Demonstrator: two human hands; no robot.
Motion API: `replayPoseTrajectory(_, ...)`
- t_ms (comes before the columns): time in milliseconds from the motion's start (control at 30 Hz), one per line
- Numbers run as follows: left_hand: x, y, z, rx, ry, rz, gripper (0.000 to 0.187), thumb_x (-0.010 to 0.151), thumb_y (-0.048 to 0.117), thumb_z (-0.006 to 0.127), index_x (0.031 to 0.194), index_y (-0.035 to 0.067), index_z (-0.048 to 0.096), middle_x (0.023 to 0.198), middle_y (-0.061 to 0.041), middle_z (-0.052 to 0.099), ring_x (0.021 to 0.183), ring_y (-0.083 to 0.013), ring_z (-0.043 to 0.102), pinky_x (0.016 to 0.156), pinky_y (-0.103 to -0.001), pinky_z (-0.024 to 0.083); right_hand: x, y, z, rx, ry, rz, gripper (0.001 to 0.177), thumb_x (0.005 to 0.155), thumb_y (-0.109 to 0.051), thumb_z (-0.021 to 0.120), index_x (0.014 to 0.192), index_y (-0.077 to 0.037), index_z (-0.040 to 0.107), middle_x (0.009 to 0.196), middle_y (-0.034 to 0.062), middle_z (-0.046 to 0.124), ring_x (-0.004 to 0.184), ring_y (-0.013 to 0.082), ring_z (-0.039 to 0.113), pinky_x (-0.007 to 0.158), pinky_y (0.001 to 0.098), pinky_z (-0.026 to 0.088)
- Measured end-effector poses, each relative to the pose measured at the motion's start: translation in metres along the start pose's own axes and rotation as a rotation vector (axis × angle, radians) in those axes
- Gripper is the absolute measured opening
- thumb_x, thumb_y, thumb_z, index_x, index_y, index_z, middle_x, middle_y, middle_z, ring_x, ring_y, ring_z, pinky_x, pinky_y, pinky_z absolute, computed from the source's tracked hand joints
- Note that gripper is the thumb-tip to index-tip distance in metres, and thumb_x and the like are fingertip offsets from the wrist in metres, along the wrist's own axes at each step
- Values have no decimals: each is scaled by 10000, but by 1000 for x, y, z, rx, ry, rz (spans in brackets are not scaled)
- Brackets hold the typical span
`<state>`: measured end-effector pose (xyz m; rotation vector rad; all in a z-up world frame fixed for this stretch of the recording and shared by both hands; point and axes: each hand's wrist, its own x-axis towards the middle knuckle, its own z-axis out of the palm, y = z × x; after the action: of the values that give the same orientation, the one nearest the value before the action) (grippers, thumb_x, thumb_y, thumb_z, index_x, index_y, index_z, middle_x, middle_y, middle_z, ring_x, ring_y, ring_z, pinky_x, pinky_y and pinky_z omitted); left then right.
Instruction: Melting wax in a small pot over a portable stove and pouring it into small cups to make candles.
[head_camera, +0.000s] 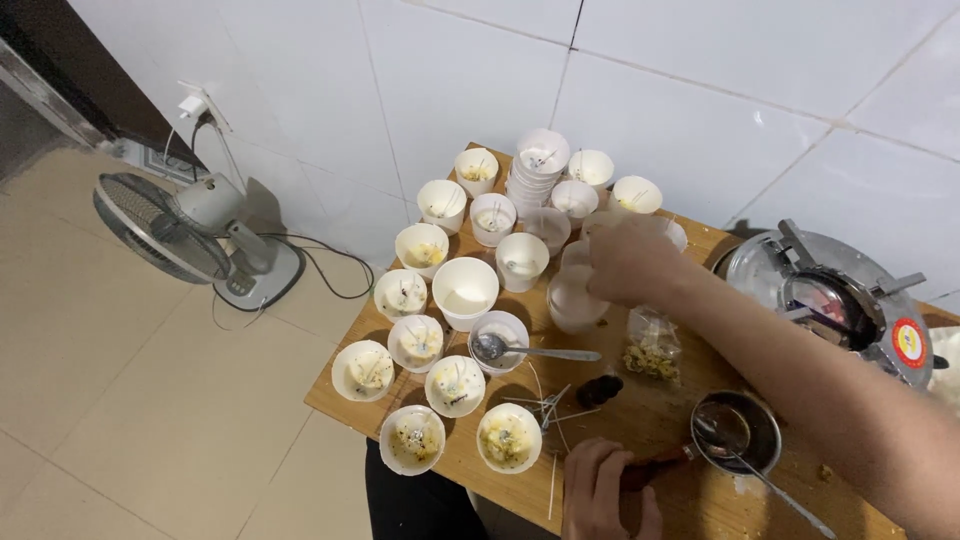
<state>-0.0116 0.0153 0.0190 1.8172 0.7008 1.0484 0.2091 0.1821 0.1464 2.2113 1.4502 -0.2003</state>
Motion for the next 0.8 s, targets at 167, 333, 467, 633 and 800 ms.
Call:
replayPoseTrajectory(167,0,12,-2,-29,86,-15,181,810,103,701,985,59,687,1071,-115,660,1074,-311,629,909,-461,571,-32,-18,-31,433,-194,74,188,769,-44,531,935,-117,579,707,71,579,557,200,528,463,309,329)
replayPoseTrajectory(333,25,44,-30,100,239,197,139,754,105,771,842,168,683,849,-11,683,762,-211,625,682,-328,591,-29,-6,-24,395,-148,-3,201,787,-125,511,940,-185,626,903,38,667,843,223,628,591,364,395)
replayPoseTrajectory(467,98,60,-66,553,14,174,409,854,148,774,1215,43,615,1018,-132,567,823,-294,528,674,-409,458,-18,8,-8,374,-125,20,326,779,-125,601,506,-84,429,444,24,409,422,154,360,428,280,238)
replayPoseTrajectory(633,144,31,-53,898,-151,281,521,687,-194,790,1155,7,683,767,-97,701,674,-219,678,492,-295,607,-25,19,-14,384,-73,-3,320,714,-82,578,446,-86,403,385,9,387,378,129,337,422,241,237)
replayPoseTrajectory(800,177,40,-90,466,-277,368,356,824,-278,441,892,-13,669,789,-123,672,605,-197,631,418,-231,549,-46,20,-33,378,-109,15,273,730,-185,592,485,-65,598,444,9,579,455,110,511,514,227,394)
